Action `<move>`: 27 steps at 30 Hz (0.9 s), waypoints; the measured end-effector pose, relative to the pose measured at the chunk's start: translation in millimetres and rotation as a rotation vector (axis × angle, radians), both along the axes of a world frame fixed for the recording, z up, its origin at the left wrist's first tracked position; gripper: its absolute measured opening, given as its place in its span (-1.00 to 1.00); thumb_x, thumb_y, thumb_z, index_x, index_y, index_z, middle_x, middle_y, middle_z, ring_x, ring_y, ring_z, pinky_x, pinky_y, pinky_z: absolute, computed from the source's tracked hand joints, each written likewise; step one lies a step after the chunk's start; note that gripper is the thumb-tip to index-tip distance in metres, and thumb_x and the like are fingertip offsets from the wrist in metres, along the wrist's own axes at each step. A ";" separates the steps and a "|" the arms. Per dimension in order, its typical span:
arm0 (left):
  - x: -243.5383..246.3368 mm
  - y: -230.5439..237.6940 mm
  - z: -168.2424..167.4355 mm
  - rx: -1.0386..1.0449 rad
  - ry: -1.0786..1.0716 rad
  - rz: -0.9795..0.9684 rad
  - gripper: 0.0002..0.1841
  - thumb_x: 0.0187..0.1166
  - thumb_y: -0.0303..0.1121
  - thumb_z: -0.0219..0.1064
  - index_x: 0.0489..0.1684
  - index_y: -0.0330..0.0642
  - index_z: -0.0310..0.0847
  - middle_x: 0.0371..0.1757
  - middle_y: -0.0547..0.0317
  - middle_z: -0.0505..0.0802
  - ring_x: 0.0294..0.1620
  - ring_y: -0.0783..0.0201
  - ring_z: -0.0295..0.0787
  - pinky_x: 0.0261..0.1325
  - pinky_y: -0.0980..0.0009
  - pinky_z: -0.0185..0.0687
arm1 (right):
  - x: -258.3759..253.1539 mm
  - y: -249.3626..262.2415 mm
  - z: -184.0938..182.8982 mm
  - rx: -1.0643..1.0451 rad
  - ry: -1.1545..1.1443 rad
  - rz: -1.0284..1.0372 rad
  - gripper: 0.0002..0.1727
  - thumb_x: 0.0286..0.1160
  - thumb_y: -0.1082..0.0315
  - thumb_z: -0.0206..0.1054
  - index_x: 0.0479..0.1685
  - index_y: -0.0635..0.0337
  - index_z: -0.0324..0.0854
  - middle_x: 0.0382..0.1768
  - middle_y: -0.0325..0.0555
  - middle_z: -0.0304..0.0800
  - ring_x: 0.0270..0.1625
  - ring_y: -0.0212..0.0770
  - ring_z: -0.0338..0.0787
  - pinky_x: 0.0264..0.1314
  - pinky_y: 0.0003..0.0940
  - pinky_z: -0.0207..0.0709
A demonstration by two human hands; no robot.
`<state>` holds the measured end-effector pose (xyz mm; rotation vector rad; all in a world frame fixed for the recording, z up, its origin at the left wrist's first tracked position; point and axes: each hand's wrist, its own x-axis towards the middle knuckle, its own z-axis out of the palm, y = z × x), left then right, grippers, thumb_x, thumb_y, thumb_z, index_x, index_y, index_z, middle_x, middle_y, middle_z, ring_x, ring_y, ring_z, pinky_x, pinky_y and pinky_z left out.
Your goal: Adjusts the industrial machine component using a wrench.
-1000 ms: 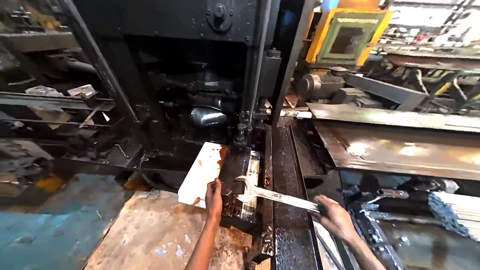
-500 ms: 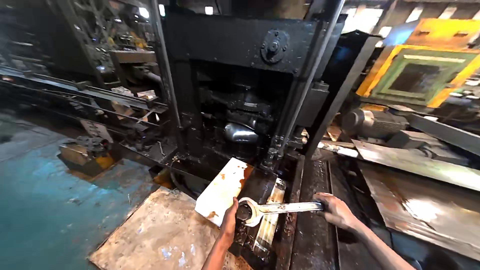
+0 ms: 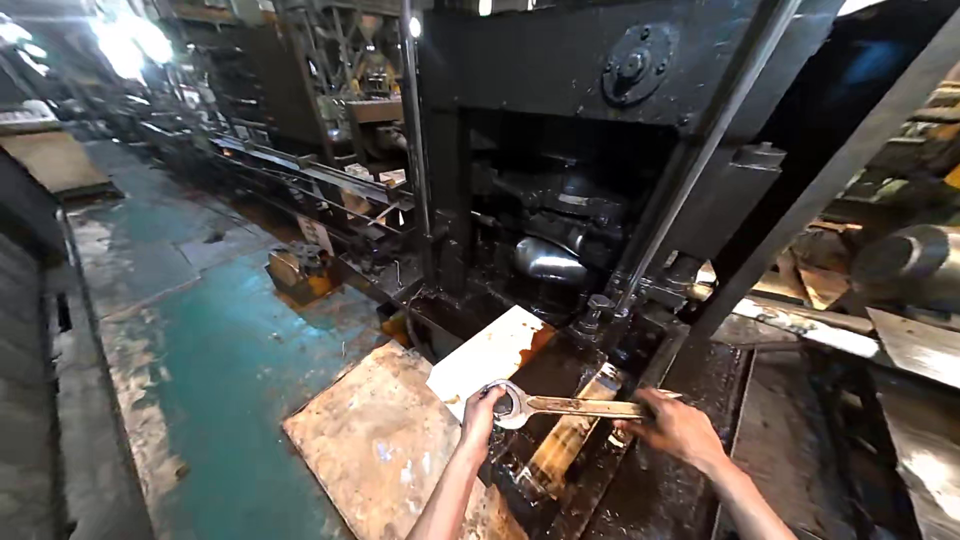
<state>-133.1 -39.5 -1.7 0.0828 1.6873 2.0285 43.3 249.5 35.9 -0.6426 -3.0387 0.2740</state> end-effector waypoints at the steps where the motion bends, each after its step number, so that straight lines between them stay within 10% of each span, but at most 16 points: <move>1: -1.1 0.4 1.7 -0.007 0.006 -0.012 -0.69 0.75 -0.26 0.28 0.14 -0.36 0.73 0.06 -0.11 0.87 0.12 0.15 0.80 0.31 0.15 0.67 | -1.9 0.6 -0.2 0.006 -0.006 -0.007 -0.29 0.24 -0.34 0.55 0.21 0.02 0.75 0.17 0.05 0.85 0.07 0.22 0.87 0.01 0.37 0.65; 7: 1.8 0.8 9.7 -0.159 0.047 -0.021 -0.61 0.70 -0.15 0.36 0.21 -0.32 0.73 0.20 -0.20 0.84 0.29 -0.01 0.75 0.44 -0.05 0.56 | -2.8 7.8 -1.6 -0.002 -0.024 -0.013 -0.30 0.30 -0.31 0.50 0.21 0.07 0.72 0.23 0.12 0.81 0.20 0.25 0.82 0.12 0.38 0.59; 15: 29.3 -11.8 69.6 -0.882 0.683 -0.282 -0.34 0.52 -0.02 0.44 0.58 -0.17 0.52 0.47 -0.17 0.71 0.54 -0.14 0.59 0.60 -0.11 0.44 | -1.3 8.0 2.2 -0.003 -0.094 -0.035 -0.26 0.35 -0.36 0.43 0.30 0.06 0.69 0.33 0.11 0.77 0.34 0.26 0.76 0.29 0.38 0.57; 23: 81.3 114.2 70.9 -1.065 1.024 -0.851 -0.04 0.34 0.00 0.63 0.75 -0.21 0.25 0.59 -0.32 0.57 0.61 -0.29 0.49 0.63 -0.27 0.34 | 1.8 2.7 6.6 -0.074 -0.059 0.023 -0.22 0.41 -0.43 0.30 0.43 -0.05 0.66 0.43 0.07 0.72 0.35 0.24 0.76 0.30 0.40 0.56; 27: 95.2 150.6 46.8 -1.180 1.013 -0.636 -0.41 0.44 -0.18 0.43 0.51 -0.13 0.55 0.30 -0.17 0.82 0.41 -0.19 0.70 0.54 -0.19 0.47 | 2.5 4.5 2.8 -0.082 -0.054 0.043 -0.24 0.45 -0.41 0.26 0.44 -0.05 0.64 0.44 0.04 0.70 0.35 0.22 0.75 0.31 0.38 0.56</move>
